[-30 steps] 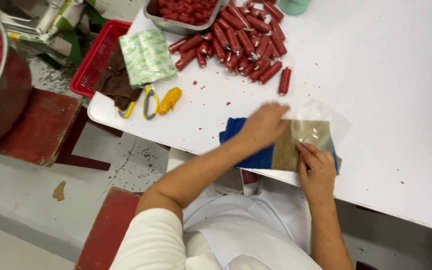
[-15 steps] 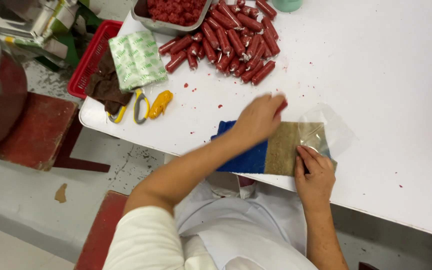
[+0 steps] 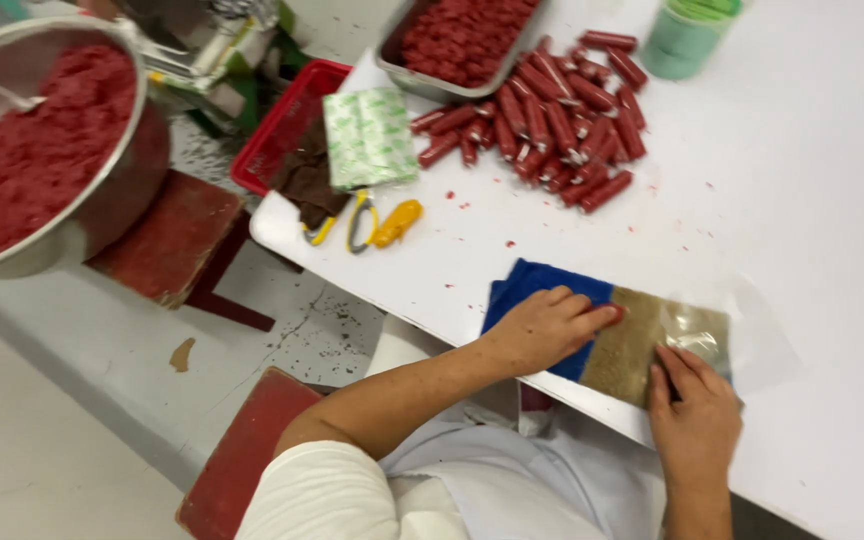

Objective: The person places processed meat sticks into a plastic pouch, inserts a label, and then sets the filled pouch aside.

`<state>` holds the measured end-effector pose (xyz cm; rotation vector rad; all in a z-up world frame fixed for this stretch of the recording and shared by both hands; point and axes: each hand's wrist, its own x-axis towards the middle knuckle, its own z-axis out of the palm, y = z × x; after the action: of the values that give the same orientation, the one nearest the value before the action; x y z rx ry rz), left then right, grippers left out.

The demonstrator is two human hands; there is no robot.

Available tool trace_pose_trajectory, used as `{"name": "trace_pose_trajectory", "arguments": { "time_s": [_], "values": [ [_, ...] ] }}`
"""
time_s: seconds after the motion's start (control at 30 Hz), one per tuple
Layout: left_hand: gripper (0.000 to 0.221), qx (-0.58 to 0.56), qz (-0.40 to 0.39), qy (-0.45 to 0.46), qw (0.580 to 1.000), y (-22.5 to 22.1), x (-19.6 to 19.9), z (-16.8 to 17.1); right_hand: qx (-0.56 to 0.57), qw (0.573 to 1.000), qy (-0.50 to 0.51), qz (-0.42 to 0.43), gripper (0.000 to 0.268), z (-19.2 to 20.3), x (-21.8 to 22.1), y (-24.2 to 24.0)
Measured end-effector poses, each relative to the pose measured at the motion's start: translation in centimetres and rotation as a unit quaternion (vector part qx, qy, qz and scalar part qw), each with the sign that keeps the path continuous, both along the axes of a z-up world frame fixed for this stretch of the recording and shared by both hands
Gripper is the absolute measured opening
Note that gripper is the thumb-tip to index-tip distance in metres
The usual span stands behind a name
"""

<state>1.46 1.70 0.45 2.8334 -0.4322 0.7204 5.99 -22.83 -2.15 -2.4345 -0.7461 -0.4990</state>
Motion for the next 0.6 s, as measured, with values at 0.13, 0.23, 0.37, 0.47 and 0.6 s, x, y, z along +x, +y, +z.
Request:
{"name": "trace_pose_trajectory", "arguments": {
  "time_s": [0.13,0.23,0.37,0.47,0.6],
  "values": [
    [0.046,-0.028,-0.049,0.052,0.997,0.8,1.0,-0.3,-0.013,0.999,-0.047,0.019,0.024,-0.6,0.6,-0.1],
    [0.047,-0.019,-0.046,0.055,0.997,0.8,0.5,-0.1,-0.001,0.999,-0.037,0.001,0.022,-0.1,0.1,-0.1],
    [0.054,-0.156,-0.049,0.135,0.977,1.6,3.2,-0.4,0.006,0.999,-0.038,-0.003,0.022,-1.9,0.6,-0.4],
    [0.038,-0.115,-0.002,-0.022,0.993,3.0,7.6,0.5,0.009,0.998,-0.064,-0.012,0.02,-2.9,0.9,-0.7],
    [0.019,-0.021,0.105,-0.077,0.991,5.7,15.9,-1.4,0.014,0.999,-0.026,-0.03,0.021,-2.7,1.0,-0.4]
  ]
}}
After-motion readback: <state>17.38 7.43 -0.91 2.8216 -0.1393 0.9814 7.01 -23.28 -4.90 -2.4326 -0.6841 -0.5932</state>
